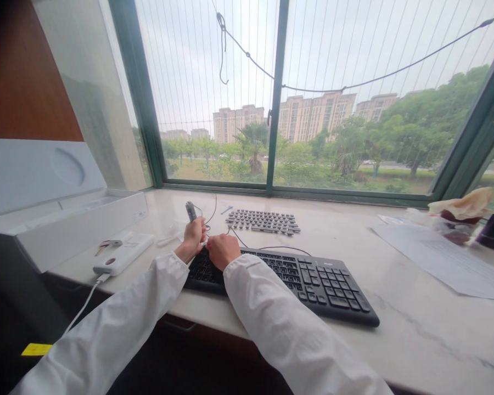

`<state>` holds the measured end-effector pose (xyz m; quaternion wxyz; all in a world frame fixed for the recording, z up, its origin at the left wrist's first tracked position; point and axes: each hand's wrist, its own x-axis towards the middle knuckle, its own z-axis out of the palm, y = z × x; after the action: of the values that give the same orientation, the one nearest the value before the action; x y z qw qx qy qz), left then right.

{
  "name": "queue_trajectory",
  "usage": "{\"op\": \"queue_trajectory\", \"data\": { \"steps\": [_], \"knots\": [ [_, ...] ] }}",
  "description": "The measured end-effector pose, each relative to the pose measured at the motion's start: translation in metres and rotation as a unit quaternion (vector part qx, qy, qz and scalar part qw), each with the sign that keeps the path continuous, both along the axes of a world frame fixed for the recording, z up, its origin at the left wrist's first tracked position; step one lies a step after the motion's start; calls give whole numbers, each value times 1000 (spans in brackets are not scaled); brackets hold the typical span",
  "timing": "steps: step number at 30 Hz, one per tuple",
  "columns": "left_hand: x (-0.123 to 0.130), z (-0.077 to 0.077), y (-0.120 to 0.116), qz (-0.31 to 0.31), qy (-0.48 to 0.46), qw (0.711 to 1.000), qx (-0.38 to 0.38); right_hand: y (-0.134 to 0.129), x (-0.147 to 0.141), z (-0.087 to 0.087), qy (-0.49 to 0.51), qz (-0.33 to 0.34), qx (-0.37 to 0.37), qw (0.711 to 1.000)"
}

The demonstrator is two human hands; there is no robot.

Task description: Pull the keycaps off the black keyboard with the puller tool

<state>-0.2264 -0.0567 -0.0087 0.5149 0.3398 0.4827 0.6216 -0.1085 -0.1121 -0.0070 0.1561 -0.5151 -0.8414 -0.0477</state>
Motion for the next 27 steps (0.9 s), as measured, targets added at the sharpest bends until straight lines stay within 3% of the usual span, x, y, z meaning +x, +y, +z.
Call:
{"op": "queue_trajectory", "data": {
  "steps": [3, 8, 16, 22, 27],
  "knots": [
    [-1, 2, 2, 3, 8, 1000, 12, 0, 1, 1, -4, 3, -5, 1000],
    [-7, 7, 3, -76, 3, 997, 3, -1, 1, 2, -13, -6, -15, 1000],
    [-14, 12, -4, -227, 39, 971, 70, 2, 1, 0, -8, 4, 1, 1000],
    [-11, 16, -11, -261, 58, 959, 100, 1, 2, 0, -15, 8, 6, 1000],
    [-8, 12, -9, -265, -4, 957, 115, 1, 2, 0, -11, 8, 8, 1000]
  ]
}}
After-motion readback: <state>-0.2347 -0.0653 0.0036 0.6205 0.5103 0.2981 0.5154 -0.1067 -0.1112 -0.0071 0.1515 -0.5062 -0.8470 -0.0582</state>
